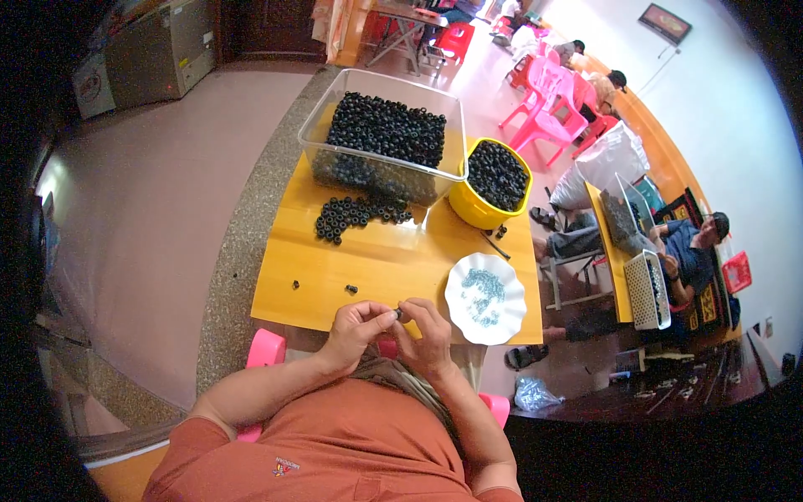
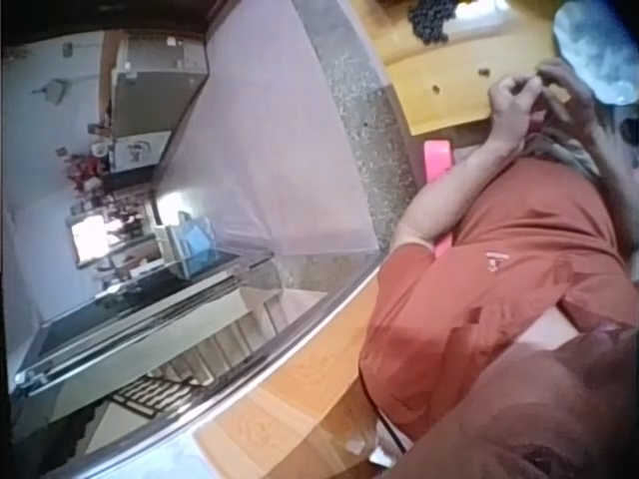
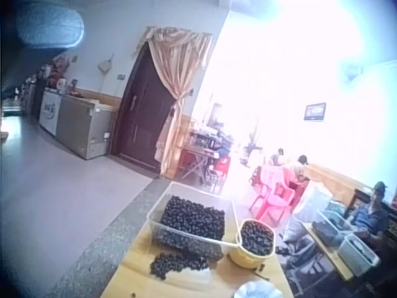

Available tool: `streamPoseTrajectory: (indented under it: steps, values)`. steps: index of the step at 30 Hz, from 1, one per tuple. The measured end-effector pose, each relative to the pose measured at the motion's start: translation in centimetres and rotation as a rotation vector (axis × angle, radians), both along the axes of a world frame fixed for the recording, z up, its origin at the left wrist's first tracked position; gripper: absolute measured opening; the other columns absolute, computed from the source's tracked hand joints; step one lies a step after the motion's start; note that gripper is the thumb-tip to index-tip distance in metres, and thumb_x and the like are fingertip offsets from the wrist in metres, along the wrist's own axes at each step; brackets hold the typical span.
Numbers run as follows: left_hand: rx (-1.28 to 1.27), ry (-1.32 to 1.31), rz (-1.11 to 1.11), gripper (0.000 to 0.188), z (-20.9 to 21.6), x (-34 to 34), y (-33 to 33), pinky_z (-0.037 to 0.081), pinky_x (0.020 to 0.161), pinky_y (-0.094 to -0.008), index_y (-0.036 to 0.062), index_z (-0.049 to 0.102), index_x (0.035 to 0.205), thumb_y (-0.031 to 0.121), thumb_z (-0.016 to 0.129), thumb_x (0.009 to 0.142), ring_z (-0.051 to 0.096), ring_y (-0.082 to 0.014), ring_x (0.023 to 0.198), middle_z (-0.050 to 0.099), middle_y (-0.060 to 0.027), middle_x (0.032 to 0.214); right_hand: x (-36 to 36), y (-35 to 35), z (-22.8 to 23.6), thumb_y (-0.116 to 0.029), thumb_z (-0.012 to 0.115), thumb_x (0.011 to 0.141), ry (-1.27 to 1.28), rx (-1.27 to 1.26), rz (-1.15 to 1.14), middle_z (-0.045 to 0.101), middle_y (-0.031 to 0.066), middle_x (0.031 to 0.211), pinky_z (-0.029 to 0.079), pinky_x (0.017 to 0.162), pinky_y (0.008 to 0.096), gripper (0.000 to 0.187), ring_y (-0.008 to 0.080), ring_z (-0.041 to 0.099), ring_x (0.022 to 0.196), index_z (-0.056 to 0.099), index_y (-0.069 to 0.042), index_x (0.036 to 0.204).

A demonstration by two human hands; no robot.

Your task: Sorting and grouping small black plastic rings from containers onto a table.

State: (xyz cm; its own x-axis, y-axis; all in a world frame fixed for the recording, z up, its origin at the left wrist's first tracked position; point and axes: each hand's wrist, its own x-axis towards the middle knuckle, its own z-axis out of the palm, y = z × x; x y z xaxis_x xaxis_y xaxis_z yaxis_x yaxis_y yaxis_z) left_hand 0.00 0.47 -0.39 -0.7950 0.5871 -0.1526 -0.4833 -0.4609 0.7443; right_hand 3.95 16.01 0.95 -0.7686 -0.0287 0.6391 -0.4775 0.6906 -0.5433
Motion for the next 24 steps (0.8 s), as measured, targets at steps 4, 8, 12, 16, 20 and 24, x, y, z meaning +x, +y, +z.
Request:
streamPoseTrajectory:
  steps: [4, 8, 12, 16, 20, 24]
  values:
    - [-0.113, 0.159, 0.030, 0.030, -0.1, 0.4, 0.3, 0.055, 0.081, -0.0278, -0.0032, 0.058, 0.118, 0.012, 0.064, 0.093, 0.063, -0.0123, 0.089, 0.065, -0.0092, 0.102, 0.1, -0.1, -0.1, 0.003, 0.073, 0.076, 0.013, -0.048, 0.001, 0.063, 0.0155, 0.094, 0.052, 0.063, 0.0288, 0.030, 0.0202, 0.064, 0.074, 0.060, 0.003, 0.103]
    - [-0.300, 0.658, 0.340, 0.058, 1.2, 1.3, -0.2, 0.054, 0.082, -0.0294, 0.0006, 0.040, 0.138, 0.020, 0.068, 0.091, 0.062, -0.0178, 0.092, 0.057, -0.0138, 0.117, 0.5, 0.0, 0.2, 0.003, 0.070, 0.080, -0.012, -0.155, -0.068, 0.062, 0.0135, 0.097, 0.050, 0.065, 0.0257, 0.025, 0.0150, 0.060, 0.075, 0.060, 0.004, 0.104]
    - [-0.299, 1.054, 0.495, 0.041, 1.4, 0.9, -0.9, 0.054, 0.070, -0.0312, 0.0025, 0.055, 0.119, 0.024, 0.072, 0.087, 0.063, -0.0248, 0.078, 0.061, -0.0139, 0.106, 0.5, 0.4, 0.4, 0.004, 0.069, 0.078, -0.013, -0.214, -0.131, 0.062, 0.0158, 0.094, 0.053, 0.065, 0.0282, 0.025, 0.0198, 0.064, 0.074, 0.060, 0.005, 0.102]
    - [-0.345, 1.162, 0.458, 0.020, 1.4, 0.9, -1.1, 0.052, 0.061, -0.0321, 0.0039, 0.065, 0.090, 0.019, 0.075, 0.084, 0.064, -0.0252, 0.072, 0.065, -0.0125, 0.091, 0.5, 0.5, -0.1, 0.004, 0.069, 0.079, -0.014, -0.251, -0.112, 0.063, 0.0152, 0.094, 0.052, 0.064, 0.0274, 0.026, 0.0194, 0.063, 0.073, 0.060, 0.004, 0.103]
    - [-0.408, 1.216, 0.477, 0.022, 1.2, 1.1, -0.9, 0.053, 0.061, -0.0317, 0.0042, 0.064, 0.091, 0.015, 0.079, 0.079, 0.065, -0.0254, 0.072, 0.066, -0.0126, 0.089, 0.6, 0.6, -0.4, 0.004, 0.069, 0.079, -0.031, -0.256, -0.082, 0.063, 0.0151, 0.094, 0.051, 0.063, 0.0267, 0.027, 0.0183, 0.062, 0.071, 0.060, 0.004, 0.105]
    - [-0.427, 1.359, 0.502, 0.029, 1.0, 0.9, -0.8, 0.053, 0.058, -0.0327, 0.0057, 0.062, 0.095, 0.013, 0.081, 0.075, 0.065, -0.0253, 0.070, 0.066, -0.0105, 0.088, 0.4, 0.9, -0.5, 0.006, 0.070, 0.078, 0.003, -0.249, -0.078, 0.063, 0.0157, 0.095, 0.050, 0.060, 0.0264, 0.030, 0.0160, 0.061, 0.066, 0.060, 0.004, 0.107]
